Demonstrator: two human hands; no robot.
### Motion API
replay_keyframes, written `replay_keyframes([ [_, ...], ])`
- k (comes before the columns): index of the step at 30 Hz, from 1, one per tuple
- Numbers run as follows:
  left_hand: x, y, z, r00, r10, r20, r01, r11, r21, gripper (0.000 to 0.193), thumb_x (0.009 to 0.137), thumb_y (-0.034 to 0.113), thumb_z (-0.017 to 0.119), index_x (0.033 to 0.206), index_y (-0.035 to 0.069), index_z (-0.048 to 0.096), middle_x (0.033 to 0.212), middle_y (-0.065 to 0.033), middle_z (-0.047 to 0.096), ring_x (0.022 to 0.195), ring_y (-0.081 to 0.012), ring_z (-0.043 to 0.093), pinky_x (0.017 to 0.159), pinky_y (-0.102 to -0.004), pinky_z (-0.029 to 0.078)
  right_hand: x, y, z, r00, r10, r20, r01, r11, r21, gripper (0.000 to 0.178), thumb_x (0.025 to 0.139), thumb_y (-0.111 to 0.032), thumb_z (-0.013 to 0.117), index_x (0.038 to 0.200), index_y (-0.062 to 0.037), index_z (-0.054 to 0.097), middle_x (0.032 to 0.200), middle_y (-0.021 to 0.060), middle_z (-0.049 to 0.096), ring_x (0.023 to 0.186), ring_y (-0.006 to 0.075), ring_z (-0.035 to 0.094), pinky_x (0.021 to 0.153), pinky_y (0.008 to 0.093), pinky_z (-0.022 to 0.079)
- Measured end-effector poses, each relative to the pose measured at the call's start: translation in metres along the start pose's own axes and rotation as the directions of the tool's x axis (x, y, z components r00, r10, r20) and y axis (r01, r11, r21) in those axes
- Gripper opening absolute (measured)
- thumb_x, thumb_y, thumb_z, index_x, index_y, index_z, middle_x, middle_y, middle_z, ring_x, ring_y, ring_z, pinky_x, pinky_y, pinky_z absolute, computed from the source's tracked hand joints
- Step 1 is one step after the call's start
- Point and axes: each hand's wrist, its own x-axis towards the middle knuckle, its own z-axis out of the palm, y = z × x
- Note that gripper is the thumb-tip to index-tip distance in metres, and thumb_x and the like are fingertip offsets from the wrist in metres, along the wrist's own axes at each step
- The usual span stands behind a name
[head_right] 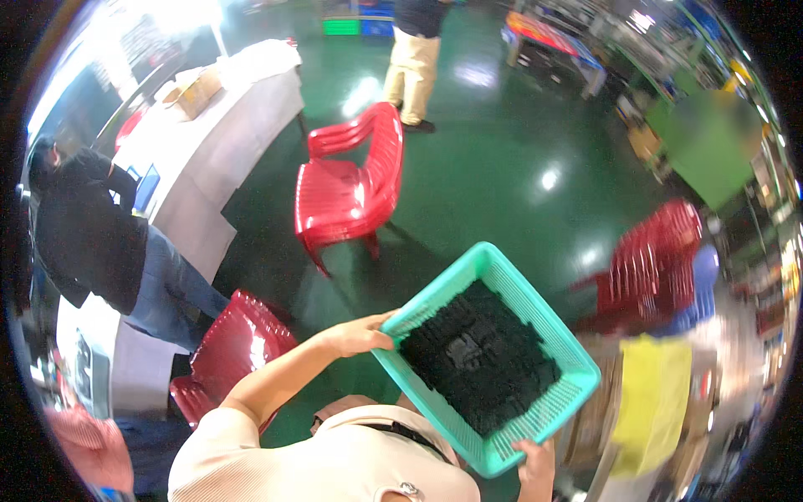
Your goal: The person sorts black plastic components by hand, moving them from a green basket and a cardboard box onto a table and into other baskets.
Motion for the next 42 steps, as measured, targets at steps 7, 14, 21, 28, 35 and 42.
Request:
replay_keyframes([
  [7, 0.135, 0.097, -0.084, 0.941, 0.031, -0.336, -0.059, 0.996, -0.072, 0.069, 0.065, 0.005, 0.047, 0.132, 0.005, 0.029, 0.120, -0.0043, 0.042, 0.108, -0.0117, 0.036, 0.093, -0.0240, 0.026, 0.232, -0.150, 0.073, 0.962, 0.009, 0.273, 0.042, 0.983, -0.180, 0.039, 0.056, 0.006, 0.049, 0.095, 0.0047, 0.049, 0.080, 0.0102, 0.055, 0.073, 0.0222, 0.055, 0.066, 0.0314, 0.046],
  [14, 0.225, 0.150, -0.211, 0.695, 0.153, -0.702, -0.223, 0.975, -0.008, 0.063, 0.066, 0.006, 0.047, 0.128, 0.010, 0.037, 0.079, 0.0019, 0.044, 0.071, -0.0073, 0.040, 0.062, -0.0207, 0.035, 0.441, -0.269, 0.234, 0.861, 0.088, 0.502, 0.079, 0.950, -0.302, 0.043, 0.054, 0.009, 0.052, 0.096, 0.0036, 0.048, 0.080, 0.0098, 0.054, 0.072, 0.0226, 0.056, 0.068, 0.0328, 0.047],
  [21, 0.311, 0.221, -0.340, 0.558, 0.222, -0.800, -0.368, 0.930, 0.001, 0.067, 0.065, 0.007, 0.047, 0.130, 0.010, 0.033, 0.103, -0.0041, 0.048, 0.090, -0.0143, 0.045, 0.067, -0.0329, 0.049, 0.598, -0.370, 0.385, 0.797, 0.090, 0.597, 0.193, 0.899, -0.393, 0.029, 0.055, 0.006, 0.053, 0.084, 0.0043, 0.051, 0.072, 0.0098, 0.055, 0.064, 0.0201, 0.055, 0.062, 0.0314, 0.046],
  [28, 0.345, 0.268, -0.425, 0.315, 0.144, -0.938, -0.512, 0.858, -0.040, 0.065, 0.063, 0.000, 0.046, 0.127, 0.004, 0.038, 0.100, 0.0019, 0.048, 0.087, -0.0071, 0.041, 0.077, -0.0185, 0.034, 0.700, -0.431, 0.553, 0.628, 0.262, 0.733, 0.252, 0.823, -0.510, 0.034, 0.055, 0.007, 0.055, 0.089, 0.0082, 0.050, 0.078, 0.0117, 0.055, 0.067, 0.0216, 0.055, 0.062, 0.0321, 0.046],
  [35, 0.314, 0.295, -0.466, -0.166, 0.006, -0.986, -0.653, 0.749, 0.114, 0.061, 0.061, 0.002, 0.047, 0.121, 0.000, 0.042, 0.099, 0.0009, 0.051, 0.082, -0.0061, 0.045, 0.070, -0.0176, 0.037, 0.721, -0.437, 0.758, 0.322, 0.546, 0.774, 0.383, 0.672, -0.634, 0.027, 0.061, 0.001, 0.056, 0.087, 0.0023, 0.052, 0.073, 0.0070, 0.056, 0.067, 0.0165, 0.055, 0.063, 0.0270, 0.044],
  [42, 0.240, 0.271, -0.510, -0.485, -0.201, -0.851, -0.649, 0.735, 0.196, 0.062, 0.061, 0.004, 0.047, 0.123, -0.001, 0.040, 0.101, -0.0022, 0.053, 0.086, -0.0087, 0.050, 0.073, -0.0195, 0.040, 0.658, -0.352, 0.961, 0.068, 0.754, 0.653, 0.556, 0.515, -0.653, 0.035, 0.061, 0.007, 0.054, 0.095, 0.0014, 0.050, 0.082, 0.0086, 0.057, 0.074, 0.0186, 0.055, 0.070, 0.0310, 0.046],
])
